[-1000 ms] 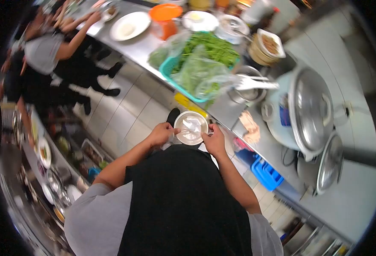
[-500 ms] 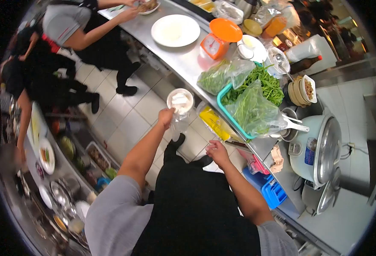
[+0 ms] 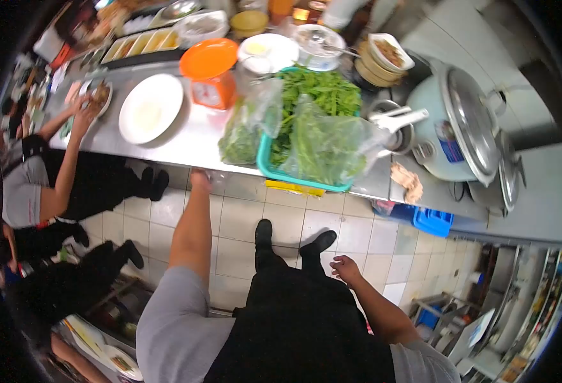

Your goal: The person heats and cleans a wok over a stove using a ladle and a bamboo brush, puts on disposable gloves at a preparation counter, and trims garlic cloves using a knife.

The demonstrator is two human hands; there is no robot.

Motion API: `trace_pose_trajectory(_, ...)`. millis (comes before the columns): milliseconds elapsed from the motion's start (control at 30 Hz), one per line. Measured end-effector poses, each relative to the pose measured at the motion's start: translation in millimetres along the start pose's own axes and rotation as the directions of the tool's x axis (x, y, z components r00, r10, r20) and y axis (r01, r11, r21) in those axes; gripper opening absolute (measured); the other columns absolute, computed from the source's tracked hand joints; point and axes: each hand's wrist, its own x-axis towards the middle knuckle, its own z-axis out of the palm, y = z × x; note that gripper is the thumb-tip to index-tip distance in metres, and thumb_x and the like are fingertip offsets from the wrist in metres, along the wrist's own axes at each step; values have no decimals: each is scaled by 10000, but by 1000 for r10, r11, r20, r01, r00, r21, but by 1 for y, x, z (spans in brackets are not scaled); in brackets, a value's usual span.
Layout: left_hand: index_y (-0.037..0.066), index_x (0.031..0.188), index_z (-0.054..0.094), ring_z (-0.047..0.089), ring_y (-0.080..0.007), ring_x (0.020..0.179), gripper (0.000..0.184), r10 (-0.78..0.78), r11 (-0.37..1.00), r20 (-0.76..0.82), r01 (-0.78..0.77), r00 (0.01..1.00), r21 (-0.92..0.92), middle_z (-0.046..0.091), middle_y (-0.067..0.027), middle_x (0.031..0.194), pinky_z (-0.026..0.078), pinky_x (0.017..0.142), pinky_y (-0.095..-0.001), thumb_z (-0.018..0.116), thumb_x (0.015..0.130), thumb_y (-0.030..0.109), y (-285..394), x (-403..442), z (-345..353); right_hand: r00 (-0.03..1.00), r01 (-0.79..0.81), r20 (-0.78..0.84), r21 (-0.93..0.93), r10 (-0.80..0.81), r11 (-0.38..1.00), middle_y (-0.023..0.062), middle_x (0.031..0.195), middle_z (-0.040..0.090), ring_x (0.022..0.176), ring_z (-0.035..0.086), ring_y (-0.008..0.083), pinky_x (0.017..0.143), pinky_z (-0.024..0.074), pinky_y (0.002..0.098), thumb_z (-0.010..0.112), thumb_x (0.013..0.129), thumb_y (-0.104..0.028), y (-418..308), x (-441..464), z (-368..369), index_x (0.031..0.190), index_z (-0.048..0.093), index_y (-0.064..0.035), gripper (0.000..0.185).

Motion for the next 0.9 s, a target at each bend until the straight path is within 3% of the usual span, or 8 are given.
trace_pose_trajectory(100, 207, 1070, 677, 696, -240, 922, 295, -200, 979, 2, 200, 980, -24, 721, -12, 983, 562, 765, -417, 450, 1057, 395, -75, -86, 11, 992, 119, 21, 129, -122, 985, 86, 1075, 688, 841, 708, 186, 702, 558, 333, 743, 971, -228, 26, -6, -9, 1352, 591, -28, 457)
trace_pose_trajectory(133, 148, 1061, 673, 655, -260, 809, 294, -365, 915, 452, 402, 814, 16, 679, -55, 895, 571, 705, -478, 452, 1072, 341, -106, -115, 1, 981, 189, 13, 201, -195, 961, 90, 1093, 688, 863, 706, 187, 713, 560, 334, 739, 977, -237, 32, -10, -14, 1367, 585, -26, 469)
trace_pose_trajectory(167, 191, 1001, 682, 683, -251, 919, 342, -463, 885, 274, 457, 843, 88, 709, -38, 943, 567, 840, -467, 482, 1055, 463, -112, -220, 76, 964, 260, -12, 273, -267, 926, 94, 1111, 688, 885, 703, 187, 725, 561, 336, 735, 983, -246, 33, -13, -19, 1382, 580, -25, 482)
trace_pose_trajectory(233, 175, 1036, 689, 677, -256, 922, 361, -734, 610, 561, 735, 382, 297, 707, -47, 980, 557, 892, -491, 579, 1019, 519, -178, -285, 110, 920, 391, -144, 286, -364, 875, 95, 1154, 688, 937, 689, 177, 784, 556, 320, 728, 991, -251, 16, -39, -37, 1405, 569, -22, 499)
trace_pose_trajectory(400, 124, 1166, 675, 676, -226, 998, 252, -781, 558, 623, 508, 54, 656, 699, -49, 1069, 579, 860, -432, 671, 1029, 335, -218, -500, 265, 700, 688, -630, 469, -336, 553, 78, 1139, 713, 950, 652, 142, 837, 549, 310, 782, 953, -220, 17, -120, -123, 1369, 586, -20, 501)
trace_pose_trajectory(567, 104, 1252, 662, 685, -222, 1091, 258, -911, 377, 397, 166, -110, 911, 707, -72, 1173, 578, 922, -395, 683, 1014, 203, -256, -588, 373, 602, 796, -656, 445, -456, 410, 76, 1270, 686, 1117, 644, 163, 979, 520, 330, 771, 934, -73, 109, -156, -215, 1277, 615, -31, 379)
trace_pose_trajectory(733, 46, 1262, 644, 688, -224, 1094, 290, -934, 273, 286, 87, -216, 958, 708, -88, 1193, 554, 968, -382, 662, 1040, 230, -292, -688, 421, 563, 783, -784, 405, -262, 471, 175, 1537, 503, 1343, 541, 259, 1081, 473, 440, 897, 826, -367, 149, -207, -249, 1571, 423, -52, 938)
trace_pose_trajectory(900, 60, 1262, 620, 678, -206, 1000, 279, -923, 282, 279, 28, -266, 959, 702, -71, 1143, 555, 914, -353, 638, 1054, 245, -376, -723, 447, 651, 721, -718, 687, -247, -95, 76, 1023, 711, 922, 654, 169, 843, 541, 361, 781, 959, -264, 199, -217, -268, 1105, 667, -58, 277)
